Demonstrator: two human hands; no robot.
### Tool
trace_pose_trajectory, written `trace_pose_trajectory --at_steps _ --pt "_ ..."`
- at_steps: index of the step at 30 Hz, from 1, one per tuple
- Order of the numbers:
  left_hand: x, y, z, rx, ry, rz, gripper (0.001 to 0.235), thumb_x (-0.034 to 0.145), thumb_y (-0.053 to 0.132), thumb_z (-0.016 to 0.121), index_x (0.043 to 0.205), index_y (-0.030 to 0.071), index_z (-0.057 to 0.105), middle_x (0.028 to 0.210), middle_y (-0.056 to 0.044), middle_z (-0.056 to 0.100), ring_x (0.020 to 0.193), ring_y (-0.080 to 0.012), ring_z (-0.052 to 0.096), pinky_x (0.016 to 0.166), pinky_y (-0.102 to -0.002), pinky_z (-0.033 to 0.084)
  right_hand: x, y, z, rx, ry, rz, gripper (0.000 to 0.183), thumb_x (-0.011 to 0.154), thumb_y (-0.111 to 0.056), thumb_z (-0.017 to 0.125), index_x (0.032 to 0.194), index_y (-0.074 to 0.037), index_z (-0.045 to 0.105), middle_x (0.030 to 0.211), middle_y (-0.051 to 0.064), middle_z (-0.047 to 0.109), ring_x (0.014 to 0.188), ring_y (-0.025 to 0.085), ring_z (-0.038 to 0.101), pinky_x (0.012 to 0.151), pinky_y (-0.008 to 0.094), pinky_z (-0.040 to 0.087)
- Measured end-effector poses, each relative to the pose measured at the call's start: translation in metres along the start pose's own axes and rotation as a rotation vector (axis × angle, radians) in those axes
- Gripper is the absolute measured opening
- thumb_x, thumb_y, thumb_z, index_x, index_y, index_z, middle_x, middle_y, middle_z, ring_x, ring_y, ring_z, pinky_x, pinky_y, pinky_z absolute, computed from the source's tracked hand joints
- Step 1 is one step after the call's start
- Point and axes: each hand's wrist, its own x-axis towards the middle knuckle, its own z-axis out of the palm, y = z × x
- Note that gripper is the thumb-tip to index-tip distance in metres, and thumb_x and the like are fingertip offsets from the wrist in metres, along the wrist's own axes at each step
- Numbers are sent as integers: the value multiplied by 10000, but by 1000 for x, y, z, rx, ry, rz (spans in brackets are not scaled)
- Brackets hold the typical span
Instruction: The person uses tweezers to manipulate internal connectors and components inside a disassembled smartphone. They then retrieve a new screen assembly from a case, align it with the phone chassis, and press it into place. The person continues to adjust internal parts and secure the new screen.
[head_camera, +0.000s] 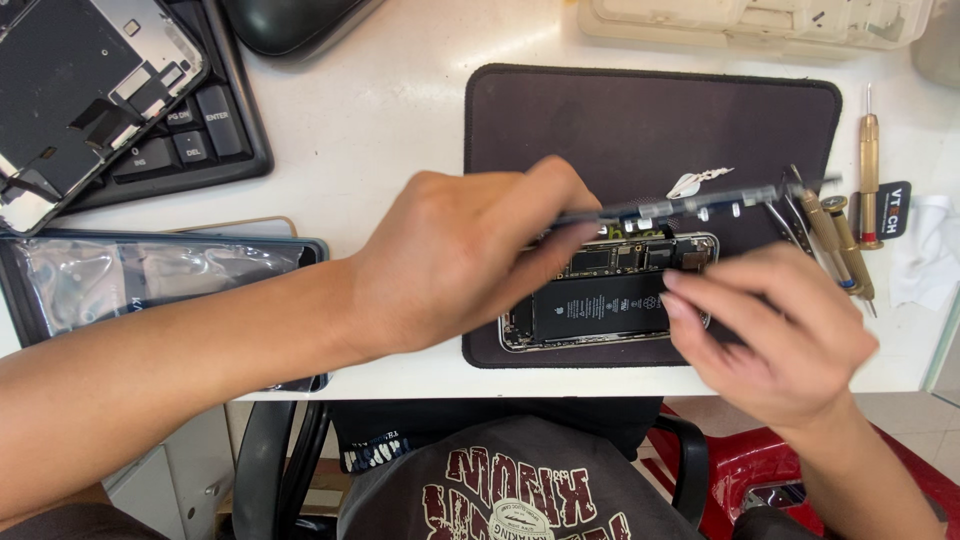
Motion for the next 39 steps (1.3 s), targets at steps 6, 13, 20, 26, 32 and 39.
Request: trace_pose_trajectory --at_steps 6,13,20,26,32,39 --pt "6 -2 -10 48 -21 -188 160 1042 124 725 1072 29 599 773 -96 685 630 -206 682 540 -329 496 21 7 0 59 -113 19 347 759 -51 889 1088 -29 783 965 111 617 722 160 571 584 284 477" --pt "24 -4 -24 -51 -206 -445 215 1003 195 705 1080 18 610 744 -112 732 560 -164 706 466 -294 488 26 19 -2 187 -174 -53 281 794 -13 854 1061 -25 767 1012 103 629 716 117 582 604 249 505" --pt "32 -1 -43 -261 -186 -574 240 1007 204 642 1137 11 585 837 -47 734 669 -62 704 542 -222 576 25 27 2 189 -153 -100 268 765 -12 874 1012 4 770 969 114 644 677 146 561 562 274 464" --pt "38 1 -42 -351 -179 -772 252 996 225 639 1126 15 587 858 -35 720 680 -46 687 562 -227 608 24 26 2 195 -153 -102 319 746 -31 863 1054 -25 780 983 91 627 655 126 542 554 261 466" --pt "38 0 -37 63 -205 -533 287 988 202 716 1163 6 599 966 -119 685 741 -191 694 632 -317 572 20 26 4 200 -156 -95 321 761 -40 866 1067 -23 770 987 87 627 662 134 539 566 277 461" --pt "14 21 -27 521 -176 -305 554 902 175 767 1321 -98 529 1284 -239 523 887 -352 658 673 -424 544 22 26 3 178 -156 -82 316 767 -39 861 1069 -20 769 1001 91 631 672 136 555 571 285 467"
